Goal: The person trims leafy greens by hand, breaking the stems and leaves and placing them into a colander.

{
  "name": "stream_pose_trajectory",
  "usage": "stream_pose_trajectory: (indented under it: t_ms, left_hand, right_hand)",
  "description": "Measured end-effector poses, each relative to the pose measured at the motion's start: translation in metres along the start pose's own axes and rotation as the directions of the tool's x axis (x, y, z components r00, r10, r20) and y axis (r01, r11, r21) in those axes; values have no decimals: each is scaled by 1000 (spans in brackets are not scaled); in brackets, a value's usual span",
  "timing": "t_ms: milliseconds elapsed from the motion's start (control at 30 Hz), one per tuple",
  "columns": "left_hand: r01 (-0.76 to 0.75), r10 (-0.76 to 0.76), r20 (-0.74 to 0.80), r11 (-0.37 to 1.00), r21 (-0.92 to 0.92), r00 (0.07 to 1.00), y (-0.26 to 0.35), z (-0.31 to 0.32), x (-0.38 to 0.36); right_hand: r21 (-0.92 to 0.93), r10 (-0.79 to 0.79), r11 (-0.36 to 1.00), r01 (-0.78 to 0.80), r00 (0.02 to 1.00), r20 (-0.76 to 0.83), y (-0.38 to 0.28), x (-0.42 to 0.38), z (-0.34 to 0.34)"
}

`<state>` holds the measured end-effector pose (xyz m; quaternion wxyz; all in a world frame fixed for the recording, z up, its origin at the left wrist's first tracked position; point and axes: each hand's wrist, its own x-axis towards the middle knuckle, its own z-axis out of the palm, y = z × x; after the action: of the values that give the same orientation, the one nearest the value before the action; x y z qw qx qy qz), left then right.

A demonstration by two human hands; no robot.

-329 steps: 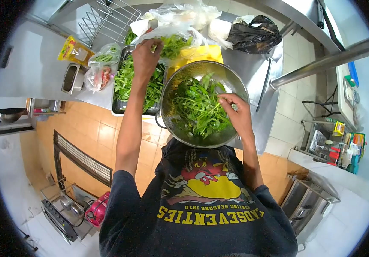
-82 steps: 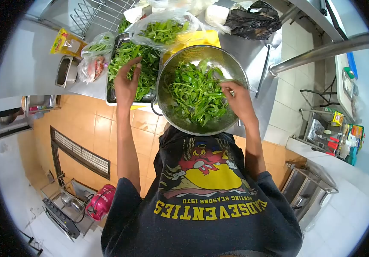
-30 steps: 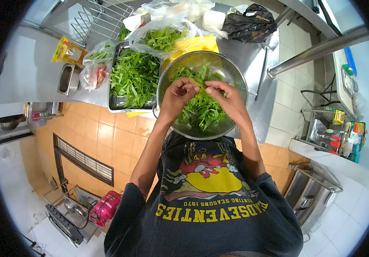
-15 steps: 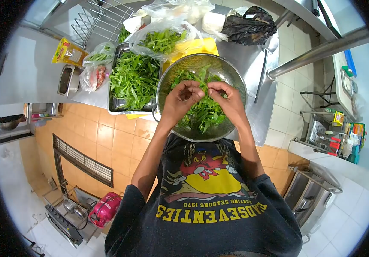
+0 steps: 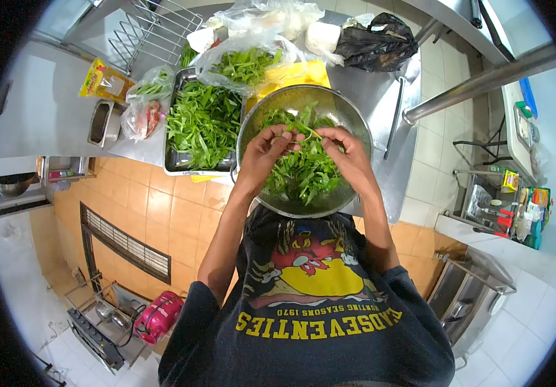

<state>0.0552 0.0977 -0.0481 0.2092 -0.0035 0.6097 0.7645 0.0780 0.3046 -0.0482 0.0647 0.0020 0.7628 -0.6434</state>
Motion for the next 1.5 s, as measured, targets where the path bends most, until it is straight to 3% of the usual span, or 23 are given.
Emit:
stream_pose_trajectory:
  t_ms: [167,300,433,467,567,667,767,867,967,1067,1167,1200,1300,1333,1433,1467,1500]
  left_hand:
    - [24,-27,-42,997,-69,999,-4,1,0]
    - [-55,54,-8,998,-39,998,-9,4,0]
    - [-91,85,38,975,205,996,-8,9,1]
    - [-78,86,-15,952,295,996,-10,11,2]
    - [-157,236,-70,812,562,969,-11,14,2]
    - [-274,393,-30,692,668,919,-1,18,0]
    - [-333,441,28,631,700,897,1,14,1]
    - [-394,455,112,592,704,884,3,8,5]
    - [-325,379,92,617,717,921,16,2,2]
    - [-367,441,66,646,669,895,20,-4,3]
    - [-153,253,-107,817,555,962,15,-17,13]
    - [-114,237,-139,805,582,962,26,-16,10]
    - [-176,286,-183,872,457,941,24,-33,20]
    - [-285,344,-167,911,299,924,19,-40,27]
    - [-252,261,-175,965,72,949,29,-57,34]
    - [-195,173,-243,978,-69,955,34,-57,35]
    - [-221,210,-253,975,-16,944,36,-61,38]
  right_hand:
    - [94,51,994,-51,999,-5,3,-1,4]
    - [34,48,998,-47,999,-4,-1,-1,5]
    - [-5,-85,996,85,996,-23,3,0,8]
    - [-17,-83,996,82,996,-18,3,-1,8]
    - [-55,-79,995,77,997,-26,-5,-4,9]
    - [-116,-117,987,109,991,-65,-9,-6,12]
    - [-217,-182,962,163,981,-69,-12,-4,12]
    - [-311,-247,925,218,967,-59,-10,0,11]
    - [-345,-297,904,251,951,-86,4,3,7]
    - [-265,-223,947,184,967,-124,-5,0,2]
    - [-196,-182,969,150,970,-159,-6,0,2]
    - [-190,-174,971,143,972,-160,-3,0,2]
    - [-173,-123,980,98,982,-140,0,-4,-2]
    - [-160,-110,983,87,984,-138,0,-6,-3]
    - [-120,-65,992,50,990,-127,0,-9,-5]
    - [-127,-66,991,50,990,-128,2,-10,-6]
    - [-135,-67,990,50,989,-130,5,-10,-7]
